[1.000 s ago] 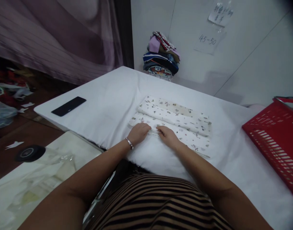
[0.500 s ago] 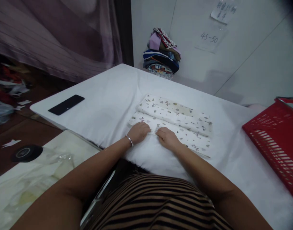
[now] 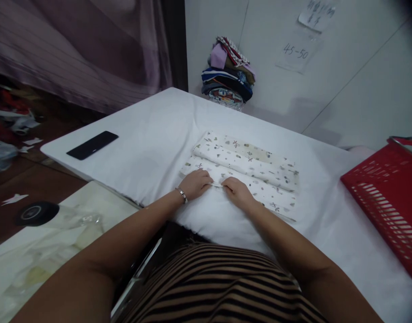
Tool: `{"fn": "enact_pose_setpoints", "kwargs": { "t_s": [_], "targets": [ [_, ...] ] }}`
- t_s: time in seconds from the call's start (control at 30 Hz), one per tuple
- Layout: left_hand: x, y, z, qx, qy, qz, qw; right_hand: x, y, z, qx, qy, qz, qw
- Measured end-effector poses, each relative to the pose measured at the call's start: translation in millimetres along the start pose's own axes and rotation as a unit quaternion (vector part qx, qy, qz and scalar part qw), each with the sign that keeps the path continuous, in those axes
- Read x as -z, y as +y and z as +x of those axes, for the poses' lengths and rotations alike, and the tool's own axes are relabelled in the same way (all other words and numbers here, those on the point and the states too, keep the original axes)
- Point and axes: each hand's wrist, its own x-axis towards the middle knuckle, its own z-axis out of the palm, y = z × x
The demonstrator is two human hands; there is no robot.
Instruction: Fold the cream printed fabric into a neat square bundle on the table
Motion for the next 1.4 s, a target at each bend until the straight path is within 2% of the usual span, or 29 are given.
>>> {"fn": "enact_pose_setpoints", "kwargs": {
  "t_s": [0.23,0.5,0.73,1.0,1.13,1.4],
  "targets": [
    [-2.7,-1.6,6.1,-0.007,0.002,0.013,1.000,1.5,-3.1,-0.8,-0.021,0.004,0.017,1.000],
    [-3.9,2.8,1.4,-0.035,0.032,0.098,0.994,2.1,-9.9,0.0,-0.033,-0.047,-0.066,0.996],
    [-4.7,5.4,0.5,-0.037,0.044,0.133,0.990,-2.6,-5.0,-0.4,-0.035,-0.018,-0.058,0.998],
    [-10.9,4.8,2.2,-0.034,0.060,0.144,0.987,-3.0,-0.7,0.9,-0.055,-0.015,-0.034,0.998],
    [-10.8,5.5,1.9,-0.031,0.057,0.145,0.987,-1.4,-3.3,-0.5,-0.025,-0.022,-0.054,0.998],
    [-10.8,3.4,1.8,-0.043,0.034,0.144,0.988,1.2,-10.1,0.0,0.024,-0.081,-0.133,0.988]
  ]
}}
